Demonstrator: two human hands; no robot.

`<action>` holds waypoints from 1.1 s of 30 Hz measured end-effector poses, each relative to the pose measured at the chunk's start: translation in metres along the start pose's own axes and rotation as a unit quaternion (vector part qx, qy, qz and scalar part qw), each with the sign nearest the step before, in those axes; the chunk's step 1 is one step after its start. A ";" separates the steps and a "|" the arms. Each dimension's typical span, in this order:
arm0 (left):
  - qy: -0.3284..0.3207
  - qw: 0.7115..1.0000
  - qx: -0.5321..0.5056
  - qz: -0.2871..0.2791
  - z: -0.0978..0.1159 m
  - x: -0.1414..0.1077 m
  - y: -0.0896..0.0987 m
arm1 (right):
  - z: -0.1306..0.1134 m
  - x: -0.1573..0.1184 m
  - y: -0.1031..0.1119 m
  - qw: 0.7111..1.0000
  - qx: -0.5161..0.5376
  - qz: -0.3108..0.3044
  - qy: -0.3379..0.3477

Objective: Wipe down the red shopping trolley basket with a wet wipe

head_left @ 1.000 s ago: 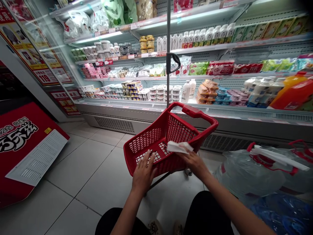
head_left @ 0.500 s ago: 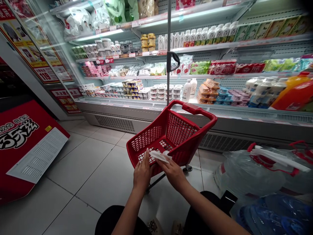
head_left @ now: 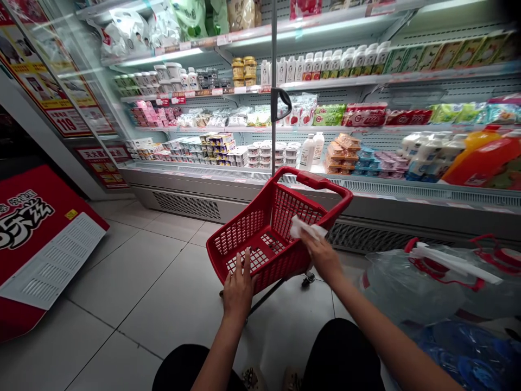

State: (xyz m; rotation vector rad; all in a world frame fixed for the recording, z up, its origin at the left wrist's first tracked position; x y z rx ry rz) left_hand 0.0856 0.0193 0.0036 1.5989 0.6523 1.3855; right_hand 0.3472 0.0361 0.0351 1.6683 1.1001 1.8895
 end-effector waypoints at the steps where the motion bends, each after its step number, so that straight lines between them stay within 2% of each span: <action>1: 0.005 1.000 0.001 -0.001 0.005 0.001 -0.002 | -0.025 -0.003 -0.006 1.000 0.022 0.001 0.010; 4: 0.008 1.000 -0.027 -0.005 0.017 0.004 -0.005 | -0.102 -0.017 -0.023 0.995 0.078 -0.015 0.067; 6: -0.019 0.997 -0.078 -0.012 0.020 0.006 -0.004 | -0.131 -0.026 -0.028 0.989 0.103 -0.031 0.106; 7: -0.041 0.993 -0.105 -0.019 0.019 0.007 -0.003 | -0.134 -0.029 -0.028 0.985 0.110 -0.037 0.127; 8: -0.064 0.990 -0.126 -0.028 0.015 0.007 -0.001 | -0.129 -0.031 -0.027 0.983 0.111 -0.040 0.143; 10: -0.102 0.984 -0.140 -0.048 0.003 0.006 0.001 | -0.098 -0.030 -0.022 0.982 0.096 -0.042 0.155; 14: -0.124 0.986 -0.091 -0.061 -0.024 0.005 -0.001 | 0.003 -0.009 -0.014 0.997 0.023 -0.035 0.065; 16: -0.118 0.989 -0.076 -0.050 -0.024 0.006 -0.003 | 0.027 0.001 -0.015 0.998 0.008 -0.041 0.038; 17: -0.112 0.990 -0.072 -0.043 -0.022 0.007 -0.005 | 0.028 0.004 -0.016 0.999 0.010 -0.043 0.026; 19: -0.096 0.992 -0.071 -0.035 -0.013 0.009 -0.008 | 0.013 0.004 -0.019 0.999 0.027 -0.040 0.003; 22: -0.078 0.994 -0.070 -0.030 0.001 0.011 -0.011 | -0.043 -0.010 -0.025 0.997 0.071 -0.041 0.008; 25: -0.072 0.995 -0.058 -0.022 0.010 0.012 -0.010 | -0.109 -0.033 -0.026 0.990 0.110 -0.053 0.071; 27: -0.069 0.996 -0.053 -0.019 0.013 0.012 -0.009 | -0.137 -0.045 -0.024 0.981 0.132 -0.069 0.121; 29: -0.064 0.996 -0.052 -0.021 0.014 0.011 -0.008 | -0.143 -0.052 -0.022 0.972 0.144 -0.082 0.164; 30: -0.061 0.996 -0.053 -0.022 0.013 0.011 -0.007 | -0.136 -0.051 -0.021 0.971 0.144 -0.084 0.175; 33: -0.063 0.996 -0.059 -0.024 0.013 0.006 -0.002 | -0.082 -0.033 -0.021 0.981 0.117 -0.070 0.138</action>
Point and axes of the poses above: each hand's wrist, its own x-axis towards the middle knuckle, its own y-axis out of the back of the hand, z = x × y, the point moved 9 cm from there along x, towards the middle knuckle, and after that the axes turned 1 degree about -x, right-handed, at the moved point
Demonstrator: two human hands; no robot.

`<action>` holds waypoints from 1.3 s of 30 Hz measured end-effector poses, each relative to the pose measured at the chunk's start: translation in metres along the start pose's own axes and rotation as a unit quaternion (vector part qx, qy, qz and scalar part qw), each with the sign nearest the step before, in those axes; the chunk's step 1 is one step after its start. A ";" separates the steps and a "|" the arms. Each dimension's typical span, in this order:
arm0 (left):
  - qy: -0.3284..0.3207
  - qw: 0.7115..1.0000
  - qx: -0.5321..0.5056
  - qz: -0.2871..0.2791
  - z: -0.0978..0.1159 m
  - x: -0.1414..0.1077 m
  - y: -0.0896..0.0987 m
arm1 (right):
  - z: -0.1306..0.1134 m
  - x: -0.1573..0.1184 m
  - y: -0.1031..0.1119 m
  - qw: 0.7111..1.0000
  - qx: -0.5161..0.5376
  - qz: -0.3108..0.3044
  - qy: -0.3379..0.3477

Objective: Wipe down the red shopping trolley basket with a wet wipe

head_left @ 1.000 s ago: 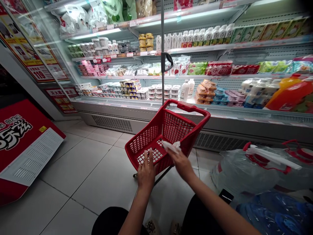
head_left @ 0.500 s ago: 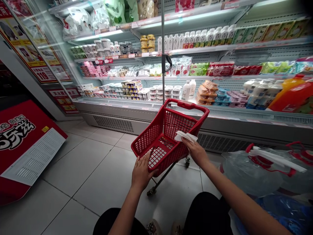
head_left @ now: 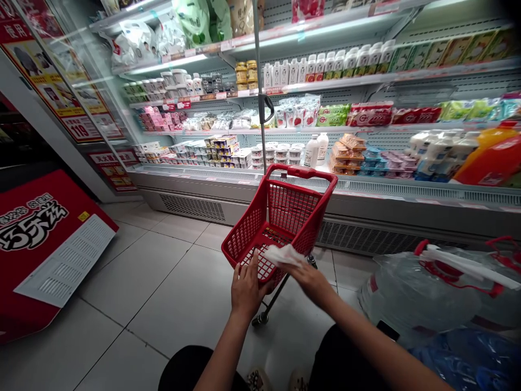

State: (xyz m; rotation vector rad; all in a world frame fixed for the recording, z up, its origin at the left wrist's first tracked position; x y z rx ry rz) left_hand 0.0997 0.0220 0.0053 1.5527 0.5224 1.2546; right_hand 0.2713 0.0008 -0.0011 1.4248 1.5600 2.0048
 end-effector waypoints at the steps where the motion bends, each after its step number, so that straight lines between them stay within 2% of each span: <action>1: -0.004 1.000 -0.002 -0.001 0.000 -0.002 0.002 | 0.024 0.002 0.005 1.000 -0.009 0.003 -0.028; 4: -0.035 0.999 -0.021 -0.019 -0.003 -0.005 0.005 | 0.075 0.010 0.012 0.997 -0.015 -0.009 -0.075; 6: -0.070 0.996 -0.048 -0.041 -0.005 -0.005 0.004 | 0.084 0.014 0.011 0.995 -0.006 -0.009 -0.101; 7: -0.086 0.993 -0.063 -0.050 -0.006 -0.004 0.004 | 0.081 0.016 0.008 0.994 0.000 -0.006 -0.111; 9: -0.099 0.990 -0.085 -0.055 -0.010 -0.001 0.002 | 0.058 0.018 0.000 0.993 0.015 0.004 -0.117; 12: -0.073 0.993 -0.086 -0.030 -0.012 0.004 -0.002 | -0.005 0.020 -0.017 0.997 0.031 0.008 -0.070; 14: -0.055 0.995 -0.078 -0.007 -0.005 0.005 -0.006 | -0.045 0.019 -0.025 0.999 0.035 0.008 -0.034; 16: -0.046 0.996 -0.077 0.013 0.007 0.005 -0.009 | -0.065 0.013 -0.026 0.999 0.035 0.011 -0.017; 18: -0.047 0.995 -0.089 0.018 0.018 0.005 -0.012 | -0.064 0.004 -0.022 0.999 0.031 0.013 -0.011; 21: -0.095 0.991 -0.093 -0.007 0.024 0.007 -0.012 | -0.034 -0.014 -0.015 1.000 0.022 -0.005 -0.021; 23: -0.128 0.990 -0.059 -0.019 0.014 0.011 -0.009 | -0.005 -0.026 -0.009 0.998 0.012 -0.011 -0.054; 25: -0.122 0.992 -0.014 -0.011 -0.007 0.016 -0.004 | 0.020 -0.037 -0.002 0.995 0.007 0.001 -0.101; 28: -0.144 0.989 0.017 -0.010 -0.017 0.017 -0.009 | 0.038 -0.052 0.003 0.985 0.007 0.023 -0.168; 30: -0.134 0.991 0.022 0.005 -0.011 0.013 -0.015 | 0.035 -0.059 0.002 0.980 0.001 0.026 -0.196; 32: -0.103 0.994 0.023 0.028 0.001 0.008 -0.020 | 0.022 -0.059 -0.003 0.979 -0.015 0.029 -0.202; 36: -0.078 0.995 0.026 0.055 0.031 -0.007 -0.023 | -0.024 -0.038 -0.021 0.986 -0.043 0.028 -0.157; 39: -0.085 0.993 0.043 0.077 0.042 -0.015 -0.015 | -0.052 -0.020 -0.030 0.990 -0.055 0.031 -0.123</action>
Point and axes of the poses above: each hand's wrist, its own x-axis towards the middle knuckle, its own y-axis out of the back of the hand, z = x × y, the point moved 9 cm from there along x, towards the middle knuckle, and after that the axes turned 1 degree about -x, right-handed, at the moved point
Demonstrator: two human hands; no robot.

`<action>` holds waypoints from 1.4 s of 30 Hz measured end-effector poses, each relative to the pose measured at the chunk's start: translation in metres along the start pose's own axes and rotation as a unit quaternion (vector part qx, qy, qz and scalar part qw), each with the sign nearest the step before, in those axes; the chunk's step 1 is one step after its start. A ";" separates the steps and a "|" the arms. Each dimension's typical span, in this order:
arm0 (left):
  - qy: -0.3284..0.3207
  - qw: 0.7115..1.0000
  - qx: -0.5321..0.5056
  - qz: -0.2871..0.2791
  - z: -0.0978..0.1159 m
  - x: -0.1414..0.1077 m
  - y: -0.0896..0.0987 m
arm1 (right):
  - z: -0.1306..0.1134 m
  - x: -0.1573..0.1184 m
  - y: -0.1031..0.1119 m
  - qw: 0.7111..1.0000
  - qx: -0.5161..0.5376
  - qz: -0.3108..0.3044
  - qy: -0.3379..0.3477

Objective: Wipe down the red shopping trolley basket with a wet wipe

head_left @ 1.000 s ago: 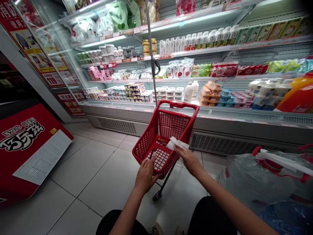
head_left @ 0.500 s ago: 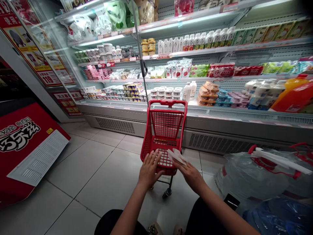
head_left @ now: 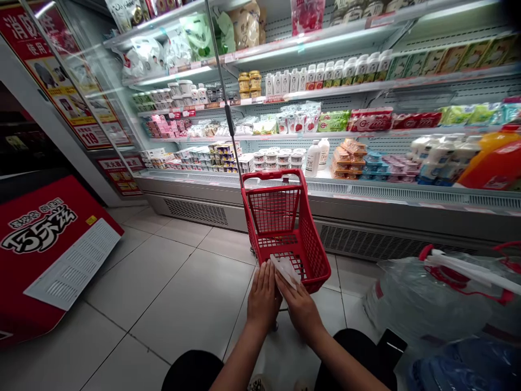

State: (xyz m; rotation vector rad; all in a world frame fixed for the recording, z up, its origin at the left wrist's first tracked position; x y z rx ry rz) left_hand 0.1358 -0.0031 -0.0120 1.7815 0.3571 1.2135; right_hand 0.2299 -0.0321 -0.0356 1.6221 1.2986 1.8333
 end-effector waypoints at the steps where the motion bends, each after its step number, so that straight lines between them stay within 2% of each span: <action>1: -0.006 1.000 0.007 0.006 0.000 -0.002 0.004 | -0.006 0.001 0.000 1.000 -0.005 0.002 0.012; 4: -0.034 0.999 0.024 0.008 -0.008 -0.008 0.013 | -0.007 -0.008 0.006 0.998 -0.029 0.001 0.061; 7: -0.045 0.998 0.039 -0.001 -0.023 -0.017 0.020 | 0.017 -0.029 0.021 0.993 -0.065 0.012 0.093; 12: -0.024 0.999 0.038 -0.006 -0.040 -0.030 0.028 | 0.080 -0.049 0.038 0.994 -0.094 0.035 0.045; 16: 0.014 0.999 0.025 -0.031 -0.043 -0.035 0.024 | 0.101 -0.043 0.034 0.998 -0.052 0.036 -0.019; 19: 0.045 0.998 0.008 -0.036 -0.041 -0.038 0.020 | 0.089 -0.038 0.024 0.999 0.001 0.020 -0.043; 23: 0.065 0.997 0.001 -0.030 -0.037 -0.041 0.017 | 0.056 -0.040 0.010 0.996 0.070 -0.018 -0.056; 27: 0.067 0.997 0.005 -0.029 -0.035 -0.041 0.016 | 0.022 -0.041 -0.001 0.981 0.168 -0.067 -0.072; 31: 0.071 0.997 0.004 -0.030 -0.031 -0.040 0.013 | -0.013 -0.028 -0.003 0.968 0.227 -0.097 -0.038; 34: 0.070 0.997 0.000 -0.033 -0.026 -0.038 0.013 | -0.024 -0.016 0.000 0.966 0.238 -0.102 0.014; 36: 0.061 0.997 -0.002 -0.036 -0.023 -0.038 0.015 | -0.011 -0.010 0.004 0.973 0.216 -0.082 0.025; 39: 0.049 0.998 -0.008 -0.034 -0.021 -0.037 0.020 | 0.038 -0.003 0.009 0.989 0.143 -0.036 -0.019; 42: 0.030 0.999 -0.022 -0.029 -0.018 -0.034 0.024 | 0.079 0.002 0.010 0.994 0.089 -0.025 -0.057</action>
Point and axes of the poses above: each hand's wrist, its own x-axis towards the middle knuckle, its own y-axis out of the back of the hand, z = x × y, the point moved 9 cm from there along x, towards the middle knuckle, and after that the axes turned 1 degree about -x, right-handed, at the moved point
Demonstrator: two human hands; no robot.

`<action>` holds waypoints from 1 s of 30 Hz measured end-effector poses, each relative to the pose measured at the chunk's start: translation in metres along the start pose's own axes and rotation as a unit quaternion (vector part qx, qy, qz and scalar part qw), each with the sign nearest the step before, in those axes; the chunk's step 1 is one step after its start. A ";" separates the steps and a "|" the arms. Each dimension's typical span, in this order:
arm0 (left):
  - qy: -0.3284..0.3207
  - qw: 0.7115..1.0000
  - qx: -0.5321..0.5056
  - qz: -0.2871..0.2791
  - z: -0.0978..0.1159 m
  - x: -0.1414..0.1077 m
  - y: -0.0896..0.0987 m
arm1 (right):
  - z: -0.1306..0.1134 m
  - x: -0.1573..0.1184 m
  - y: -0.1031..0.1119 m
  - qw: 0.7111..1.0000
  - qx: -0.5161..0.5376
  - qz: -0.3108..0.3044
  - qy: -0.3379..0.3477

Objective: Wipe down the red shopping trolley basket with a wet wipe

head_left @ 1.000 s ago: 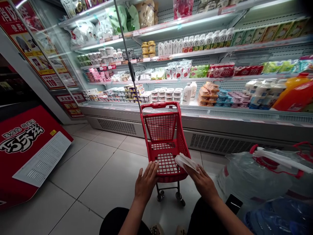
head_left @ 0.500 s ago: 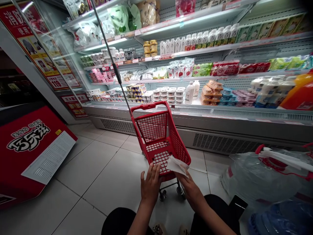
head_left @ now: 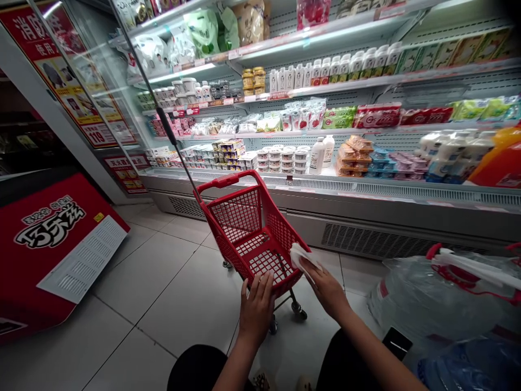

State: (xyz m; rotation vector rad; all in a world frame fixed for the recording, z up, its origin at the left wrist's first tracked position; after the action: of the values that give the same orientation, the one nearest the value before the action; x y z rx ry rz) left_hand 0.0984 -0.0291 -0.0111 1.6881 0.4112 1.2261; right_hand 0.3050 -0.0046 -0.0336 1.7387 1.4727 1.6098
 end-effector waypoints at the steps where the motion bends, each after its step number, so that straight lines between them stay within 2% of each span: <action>1: -0.007 1.000 -0.006 0.001 0.002 0.001 0.000 | 0.004 0.002 0.000 1.000 -0.008 -0.002 -0.002; 3: -0.016 1.000 -0.017 0.001 0.008 0.003 0.000 | -0.006 0.004 -0.001 1.000 -0.013 -0.001 0.003; 8: -0.022 0.997 -0.070 -0.021 0.016 0.005 -0.001 | -0.094 -0.006 -0.011 0.996 0.023 -0.010 0.081; 10: -0.046 0.993 -0.099 -0.034 0.014 0.007 0.002 | -0.113 -0.010 -0.013 0.994 0.038 -0.019 0.106; 12: -0.068 0.991 -0.106 -0.041 0.004 0.013 0.009 | -0.106 -0.010 -0.011 0.993 0.038 -0.018 0.110; 14: -0.070 0.993 -0.082 -0.042 -0.016 0.024 0.016 | -0.078 -0.007 -0.006 0.996 0.026 -0.010 0.089; 16: -0.045 0.997 -0.041 -0.041 -0.042 0.038 0.020 | -0.042 -0.003 -0.001 0.998 0.014 -0.007 0.054; 18: -0.026 0.999 -0.016 -0.040 -0.061 0.049 0.019 | -0.016 -0.002 0.002 1.000 0.010 -0.012 0.025; 20: -0.025 0.999 -0.012 -0.038 -0.066 0.055 0.014 | -0.008 -0.003 0.003 1.000 0.012 -0.013 0.008; 22: -0.020 0.999 -0.019 -0.032 -0.062 0.058 0.006 | -0.014 -0.005 0.002 1.000 0.017 -0.002 0.001; 25: 0.007 0.999 -0.033 -0.021 -0.047 0.059 -0.002 | -0.043 -0.004 -0.005 1.000 0.022 0.011 0.010; 28: 0.025 0.999 -0.041 -0.024 -0.030 0.061 -0.005 | -0.069 0.005 -0.012 0.999 0.023 0.015 0.025; 30: 0.021 0.998 -0.040 -0.033 -0.022 0.062 -0.005 | -0.077 0.013 -0.014 0.999 0.021 0.019 0.035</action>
State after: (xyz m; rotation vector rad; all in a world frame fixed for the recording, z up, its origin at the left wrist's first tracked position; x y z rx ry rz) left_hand 0.1082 0.0293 0.0183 1.5718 0.4346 1.2154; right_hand 0.2290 -0.0172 -0.0162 1.7589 1.5247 1.6868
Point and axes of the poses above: each hand's wrist, its own x-axis towards the middle knuckle, its own y-axis out of the back of the hand, z = x × y, the point moved 9 cm from there along x, towards the middle knuckle, and after that the axes turned 1 degree about -x, right-handed, at the moved point
